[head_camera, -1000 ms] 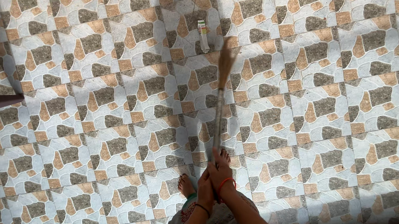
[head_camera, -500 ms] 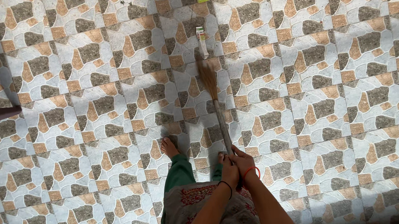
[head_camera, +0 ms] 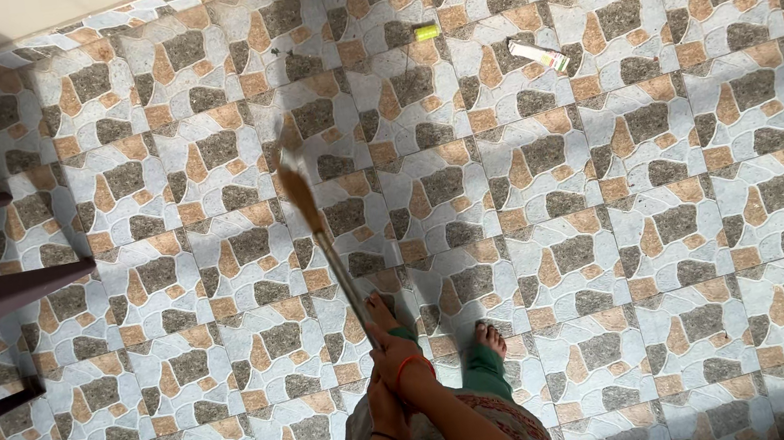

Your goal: The person sweeps the tiled floor with a broom, moving small debris around a plastic chair and along the edges of a balcony railing.

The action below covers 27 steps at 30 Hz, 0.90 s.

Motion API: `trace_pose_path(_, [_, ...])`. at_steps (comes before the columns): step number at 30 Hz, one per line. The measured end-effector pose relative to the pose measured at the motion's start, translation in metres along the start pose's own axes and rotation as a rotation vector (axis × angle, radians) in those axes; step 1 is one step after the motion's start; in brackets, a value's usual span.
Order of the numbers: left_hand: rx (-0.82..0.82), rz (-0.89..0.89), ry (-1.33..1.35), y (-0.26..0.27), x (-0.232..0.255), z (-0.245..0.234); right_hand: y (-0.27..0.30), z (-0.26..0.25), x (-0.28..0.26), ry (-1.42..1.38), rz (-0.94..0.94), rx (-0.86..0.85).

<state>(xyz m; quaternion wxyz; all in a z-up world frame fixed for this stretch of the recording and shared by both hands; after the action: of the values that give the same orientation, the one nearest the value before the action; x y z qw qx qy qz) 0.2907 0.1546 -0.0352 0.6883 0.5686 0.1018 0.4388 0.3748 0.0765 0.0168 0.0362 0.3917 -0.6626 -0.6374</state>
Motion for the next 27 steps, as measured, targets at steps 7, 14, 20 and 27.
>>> trace_pose_path(7, [0.161, -0.402, -0.149, 0.000, 0.011, 0.001, -0.047, 0.027, 0.046, -0.144, 0.101, 0.043])
trace_pose_path(14, [-0.117, -0.415, -0.714, -0.035, 0.006, 0.097, -0.046, -0.046, 0.080, -0.629, 0.342, 0.357])
trace_pose_path(20, [-0.337, -0.325, -0.776, -0.099, 0.039, 0.117, -0.032, -0.089, -0.013, -0.689, 0.345, 0.623])
trace_pose_path(27, [-0.156, 0.001, 0.027, -0.054, 0.103, 0.042, -0.085, -0.003, -0.075, 0.175, -0.073, 0.160])
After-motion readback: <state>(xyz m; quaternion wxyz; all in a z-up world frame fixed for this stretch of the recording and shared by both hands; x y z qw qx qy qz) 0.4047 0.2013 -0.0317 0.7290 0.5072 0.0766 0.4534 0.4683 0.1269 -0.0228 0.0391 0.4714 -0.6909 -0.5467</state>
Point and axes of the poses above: each hand's wrist, its own y-axis away from the middle knuckle, its own z-axis out of the palm, x = y × z, the point moved 4 cm from there along -y, towards the middle knuckle, and after that the axes turned 9 degrees about y, right-handed, at the moved point
